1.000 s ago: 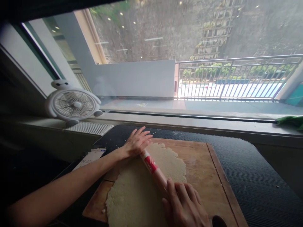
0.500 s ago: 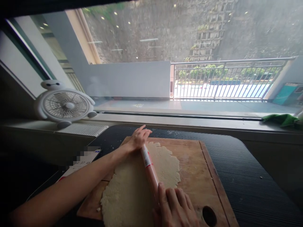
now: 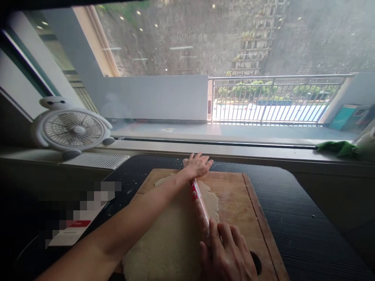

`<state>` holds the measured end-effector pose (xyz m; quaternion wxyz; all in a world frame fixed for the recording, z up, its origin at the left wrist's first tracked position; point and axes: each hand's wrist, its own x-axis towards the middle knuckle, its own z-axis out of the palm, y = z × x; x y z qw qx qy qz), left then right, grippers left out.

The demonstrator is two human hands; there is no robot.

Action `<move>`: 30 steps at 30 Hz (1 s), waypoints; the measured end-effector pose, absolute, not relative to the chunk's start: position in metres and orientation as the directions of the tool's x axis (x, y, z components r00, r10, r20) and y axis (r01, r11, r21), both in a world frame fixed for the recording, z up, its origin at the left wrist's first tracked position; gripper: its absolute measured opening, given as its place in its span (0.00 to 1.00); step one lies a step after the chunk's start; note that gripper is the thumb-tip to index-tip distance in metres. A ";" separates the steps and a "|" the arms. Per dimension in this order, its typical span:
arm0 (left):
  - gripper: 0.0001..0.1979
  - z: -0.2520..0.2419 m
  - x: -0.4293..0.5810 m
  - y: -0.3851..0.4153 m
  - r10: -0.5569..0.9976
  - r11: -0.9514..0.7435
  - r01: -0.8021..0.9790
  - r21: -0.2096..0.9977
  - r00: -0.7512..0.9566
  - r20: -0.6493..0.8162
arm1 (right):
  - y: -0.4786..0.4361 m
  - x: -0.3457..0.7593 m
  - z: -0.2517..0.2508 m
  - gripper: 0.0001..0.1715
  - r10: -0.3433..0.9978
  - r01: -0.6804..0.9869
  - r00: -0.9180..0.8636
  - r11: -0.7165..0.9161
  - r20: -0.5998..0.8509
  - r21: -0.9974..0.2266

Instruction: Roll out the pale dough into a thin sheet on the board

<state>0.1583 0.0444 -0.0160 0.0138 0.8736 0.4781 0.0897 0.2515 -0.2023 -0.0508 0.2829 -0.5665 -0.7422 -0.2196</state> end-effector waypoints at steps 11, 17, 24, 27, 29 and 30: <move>0.24 -0.016 0.117 0.033 0.880 -0.472 0.880 0.058 0.466 0.092 | -0.199 0.238 -0.065 0.23 0.724 0.948 -0.197 0.313 0.661 -0.060; 0.27 -0.025 0.213 0.047 0.827 -0.556 0.811 0.183 0.517 0.219 | -0.205 0.265 -0.067 0.22 0.732 0.971 -0.166 0.237 0.661 -0.019; 0.20 -0.018 0.205 0.035 0.759 -0.632 0.748 0.201 0.547 0.353 | -0.208 0.267 -0.065 0.23 0.756 0.975 -0.114 0.211 0.645 -0.075; 0.19 -0.012 0.176 0.025 0.698 -0.679 0.721 0.137 0.577 0.423 | -0.209 0.266 -0.058 0.20 0.798 0.973 -0.054 0.177 0.600 -0.149; 0.19 -0.010 0.156 0.017 0.694 -0.685 0.717 0.126 0.590 0.413 | -0.209 0.264 -0.054 0.19 0.806 0.969 -0.056 0.186 0.589 -0.161; 0.19 -0.009 0.146 0.012 0.710 -0.674 0.727 0.136 0.584 0.395 | -0.209 0.263 -0.053 0.19 0.804 0.968 -0.074 0.201 0.589 -0.153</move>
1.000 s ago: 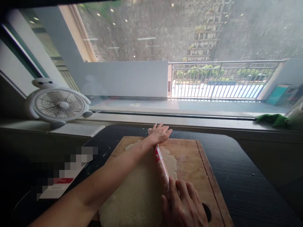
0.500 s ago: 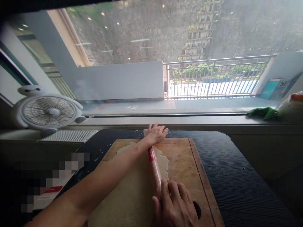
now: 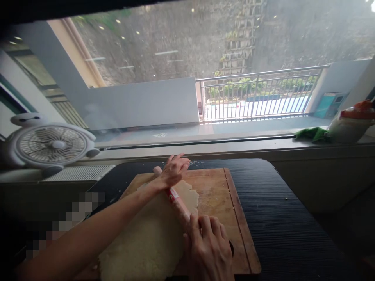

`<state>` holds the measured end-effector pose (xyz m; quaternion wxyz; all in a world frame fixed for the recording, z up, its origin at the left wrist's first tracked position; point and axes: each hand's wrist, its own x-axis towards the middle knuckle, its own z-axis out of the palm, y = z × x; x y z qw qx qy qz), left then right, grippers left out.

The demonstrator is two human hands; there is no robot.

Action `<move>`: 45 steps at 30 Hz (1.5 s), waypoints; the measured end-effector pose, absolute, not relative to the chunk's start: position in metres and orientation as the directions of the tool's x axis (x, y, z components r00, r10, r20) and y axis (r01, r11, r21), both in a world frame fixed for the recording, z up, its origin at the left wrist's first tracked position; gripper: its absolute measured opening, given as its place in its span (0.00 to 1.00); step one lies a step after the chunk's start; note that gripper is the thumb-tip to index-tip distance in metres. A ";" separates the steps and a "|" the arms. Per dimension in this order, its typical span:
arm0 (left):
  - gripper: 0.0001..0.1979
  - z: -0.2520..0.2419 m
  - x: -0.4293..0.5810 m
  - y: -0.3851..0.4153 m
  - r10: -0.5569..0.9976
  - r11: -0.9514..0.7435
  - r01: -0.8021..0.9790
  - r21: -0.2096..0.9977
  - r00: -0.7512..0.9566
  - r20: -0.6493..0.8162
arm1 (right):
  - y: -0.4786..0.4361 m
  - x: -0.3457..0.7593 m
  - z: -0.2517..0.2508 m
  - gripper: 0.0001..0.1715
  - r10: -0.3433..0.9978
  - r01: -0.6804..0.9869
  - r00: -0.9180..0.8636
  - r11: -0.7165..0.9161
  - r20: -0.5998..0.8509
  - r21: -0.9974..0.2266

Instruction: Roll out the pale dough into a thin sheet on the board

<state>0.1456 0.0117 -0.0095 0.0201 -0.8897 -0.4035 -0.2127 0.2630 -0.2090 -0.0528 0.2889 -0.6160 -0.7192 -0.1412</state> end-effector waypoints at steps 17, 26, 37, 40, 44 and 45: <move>0.19 -0.031 -0.025 -0.133 0.741 -0.554 0.831 -0.036 0.513 0.432 | -0.117 0.255 -0.012 0.17 0.924 0.857 -0.150 0.299 0.351 -0.420; 0.18 -0.019 0.000 -0.130 0.781 -0.510 0.860 0.001 0.462 0.421 | -0.013 0.197 -0.008 0.23 0.914 0.924 -0.338 0.367 0.224 -0.108; 0.18 -0.032 0.010 -0.141 0.788 -0.551 0.829 0.095 0.480 0.385 | -0.068 0.235 -0.022 0.26 0.907 0.924 -0.321 0.363 0.272 -0.120; 0.18 -0.022 0.006 -0.135 0.827 -0.494 0.864 0.098 0.432 0.359 | -0.031 0.202 -0.015 0.25 0.903 0.917 -0.358 0.388 0.239 -0.090; 0.20 -0.015 0.008 -0.141 0.845 -0.452 0.891 0.045 0.411 0.343 | -0.014 0.183 -0.008 0.32 0.876 0.898 -0.386 0.428 0.290 -0.099; 0.20 -0.016 0.009 -0.145 0.840 -0.458 0.888 0.040 0.417 0.346 | -0.020 0.188 -0.009 0.31 0.873 0.894 -0.392 0.436 0.290 -0.103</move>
